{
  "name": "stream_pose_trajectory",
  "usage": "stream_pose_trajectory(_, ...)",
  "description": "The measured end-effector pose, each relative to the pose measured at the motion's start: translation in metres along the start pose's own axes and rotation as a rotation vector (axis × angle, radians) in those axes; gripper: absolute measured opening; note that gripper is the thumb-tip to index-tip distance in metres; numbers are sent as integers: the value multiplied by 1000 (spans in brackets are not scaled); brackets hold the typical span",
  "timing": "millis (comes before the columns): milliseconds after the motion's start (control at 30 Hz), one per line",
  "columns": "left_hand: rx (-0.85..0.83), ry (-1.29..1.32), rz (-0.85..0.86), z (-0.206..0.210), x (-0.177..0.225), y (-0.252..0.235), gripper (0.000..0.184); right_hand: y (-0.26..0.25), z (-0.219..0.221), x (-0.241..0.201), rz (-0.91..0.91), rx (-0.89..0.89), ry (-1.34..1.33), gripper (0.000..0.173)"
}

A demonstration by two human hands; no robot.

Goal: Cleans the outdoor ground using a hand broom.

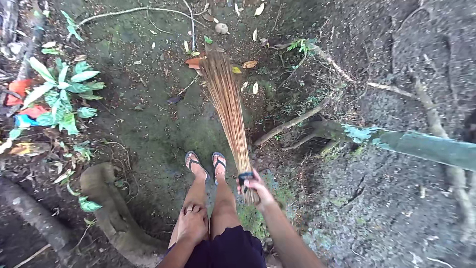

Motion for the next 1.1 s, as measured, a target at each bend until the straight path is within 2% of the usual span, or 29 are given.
stream_pose_trajectory(67,13,9,3,0,2,0,45,33,0,8,-47,98,-79,108)
stream_pose_trajectory(133,17,15,2,1,0,1,45,35,-2,15,-98,182,-196,91)
stream_pose_trajectory(233,14,17,-4,5,-3,2,46,-31,2,-2,-119,266,-387,23)
stream_pose_trajectory(267,12,16,-1,6,-3,1,46,-62,9,-13,-84,317,-429,18)
stream_pose_trajectory(333,26,11,7,7,-4,-2,46,-117,33,-26,5,292,-421,19)
stream_pose_trajectory(400,17,10,12,12,-5,0,46,-146,36,-27,47,152,-287,20)
stream_pose_trajectory(433,24,10,11,10,-7,-3,46,-153,36,-32,42,67,-181,31)
stream_pose_trajectory(533,3,18,10,9,-10,-2,46,-122,27,-32,-11,-88,80,92)
stream_pose_trajectory(567,-1,21,10,6,-10,-1,46,-103,24,-28,-38,-89,108,104)
stream_pose_trajectory(633,6,40,6,1,-9,0,46,-68,18,-20,-111,-36,116,116)
stream_pose_trajectory(700,7,62,1,-2,-8,0,46,-53,9,-12,-160,67,82,117)
stream_pose_trajectory(733,3,73,1,-1,-9,0,46,-56,4,-10,-164,121,47,110)
stream_pose_trajectory(767,3,83,1,0,-9,-1,46,-69,1,-11,-153,166,1,95)
stream_pose_trajectory(833,15,102,6,3,-9,-3,46,-115,-1,-22,-108,280,-53,46)
stream_pose_trajectory(867,20,103,7,4,-8,-3,46,-143,0,-29,-56,315,-60,32)
stream_pose_trajectory(900,23,105,6,5,-8,-3,47,-168,1,-33,7,322,-36,26)
stream_pose_trajectory(1000,16,92,7,4,-6,-5,47,-192,-1,-36,84,144,75,38)
stream_pose_trajectory(1033,19,95,7,3,-6,-6,47,-184,-5,-39,67,74,115,48)
stream_pose_trajectory(1100,7,92,12,2,-6,-2,47,-142,-20,-33,34,-7,189,83)
Point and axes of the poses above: each hand's wrist, its own y-axis away from the middle knuckle, its own z-axis out of the palm, x = y × z, the point moved 6 cm from there along -y, towards the middle knuckle, and after that the axes turned 8 degrees about -z, right-handed, at the moved point
